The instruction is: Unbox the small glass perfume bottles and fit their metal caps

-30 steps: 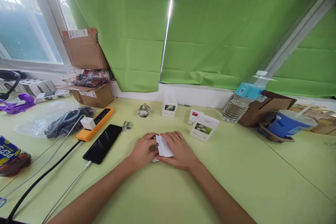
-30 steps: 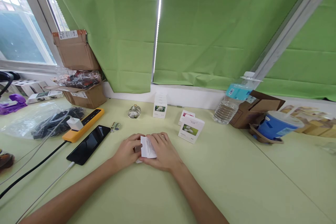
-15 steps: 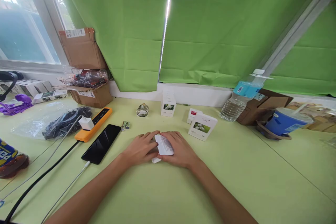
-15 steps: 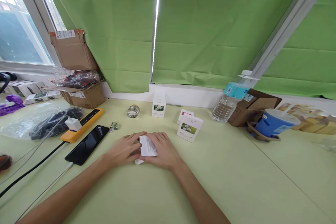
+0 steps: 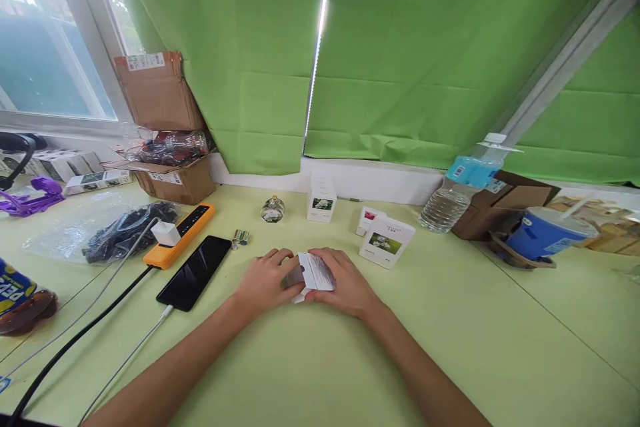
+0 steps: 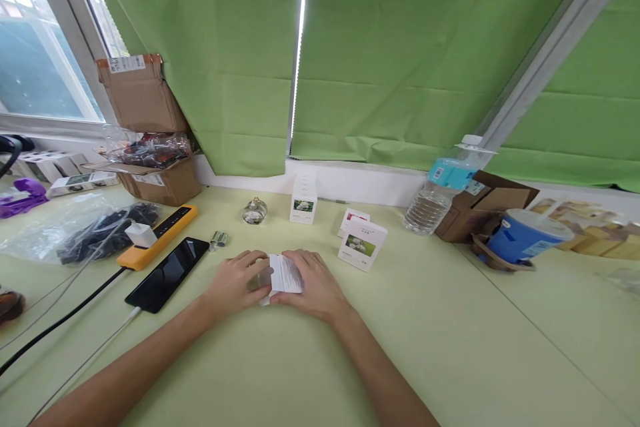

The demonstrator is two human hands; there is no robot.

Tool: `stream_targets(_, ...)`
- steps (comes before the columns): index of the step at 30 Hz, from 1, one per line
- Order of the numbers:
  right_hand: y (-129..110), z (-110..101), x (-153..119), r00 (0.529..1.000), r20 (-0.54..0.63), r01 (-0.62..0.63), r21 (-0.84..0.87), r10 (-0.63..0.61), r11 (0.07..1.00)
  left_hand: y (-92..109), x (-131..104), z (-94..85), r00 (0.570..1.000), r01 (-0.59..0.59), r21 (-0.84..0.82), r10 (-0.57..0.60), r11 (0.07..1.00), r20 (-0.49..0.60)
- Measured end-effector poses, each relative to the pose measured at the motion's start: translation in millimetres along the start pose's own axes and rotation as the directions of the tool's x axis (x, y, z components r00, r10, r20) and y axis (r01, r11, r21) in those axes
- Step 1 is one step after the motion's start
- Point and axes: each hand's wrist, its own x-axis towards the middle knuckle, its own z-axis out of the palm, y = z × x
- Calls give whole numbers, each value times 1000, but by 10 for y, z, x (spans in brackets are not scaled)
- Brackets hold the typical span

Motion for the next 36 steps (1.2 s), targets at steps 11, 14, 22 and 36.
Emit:
stream_targets(11,-55,51,39,997,56,54,-66,-50,996,-17,46,183,998,24,-412,-1,911,57)
stream_targets(14,-76,61,49,996,55,69,-77,-65,995,-18,54,188,998,22,-432,3,901,56)
stream_targets(22,-112,123,44,993,19,115,-182,-114,977,-32,59,332,987,158,-385,-143,909,68)
stream_targets(36,-216,171,38,997,-9,76,-128,-78,989,-24,55,353,991,124,-425,-134,897,6)
